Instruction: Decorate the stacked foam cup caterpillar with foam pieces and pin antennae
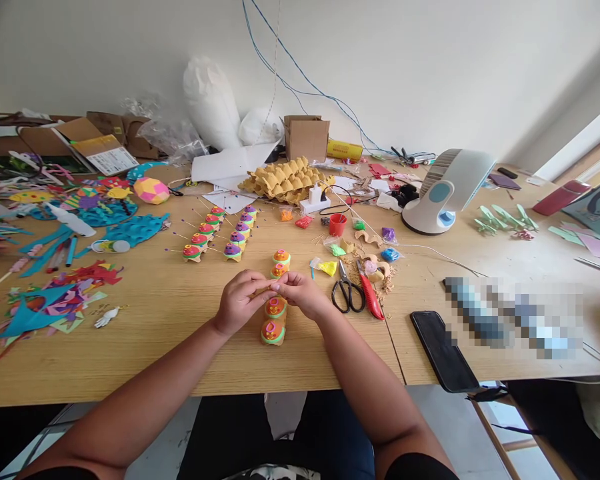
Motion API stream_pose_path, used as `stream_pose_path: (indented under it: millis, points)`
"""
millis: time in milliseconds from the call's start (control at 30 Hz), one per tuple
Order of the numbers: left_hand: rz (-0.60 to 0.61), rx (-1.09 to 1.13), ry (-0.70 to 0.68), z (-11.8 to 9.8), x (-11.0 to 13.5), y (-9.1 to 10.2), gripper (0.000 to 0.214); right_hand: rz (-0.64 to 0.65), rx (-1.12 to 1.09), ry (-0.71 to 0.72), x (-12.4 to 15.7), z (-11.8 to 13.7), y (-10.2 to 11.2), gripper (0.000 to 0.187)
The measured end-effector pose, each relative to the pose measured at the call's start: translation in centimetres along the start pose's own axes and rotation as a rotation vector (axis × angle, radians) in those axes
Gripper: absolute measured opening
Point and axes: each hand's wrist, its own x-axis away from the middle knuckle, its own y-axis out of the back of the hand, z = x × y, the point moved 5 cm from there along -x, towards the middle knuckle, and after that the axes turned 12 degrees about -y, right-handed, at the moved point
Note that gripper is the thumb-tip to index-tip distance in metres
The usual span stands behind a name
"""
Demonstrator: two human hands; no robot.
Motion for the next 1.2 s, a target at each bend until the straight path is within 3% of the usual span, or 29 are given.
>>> stream_pose_path:
  millis: [333,467,900,1200]
  points:
    - [0.004,0.001,0.037,0.15,0.04,0.08,0.015,0.085,-0.002,-0.04,0.32,-0.05,-0.39,0.044]
    - [0.014,0.018,0.039,0.31,0.2,-0.12,0.022,0.045,-0.02,-0.019,0.3,0.07,-0.13,0.045]
    - [-0.018,0.079,-0.007,-0.24,-0.02,0.12,0.007,0.06,-0.036,-0.025,0.2,-0.02,-0.09,0.041]
    - [-0.075,0.206,0.093,-0.17,-0.07,-0.01,0.006,0.072,-0.082,0.002,0.18,-0.14,-0.57,0.041]
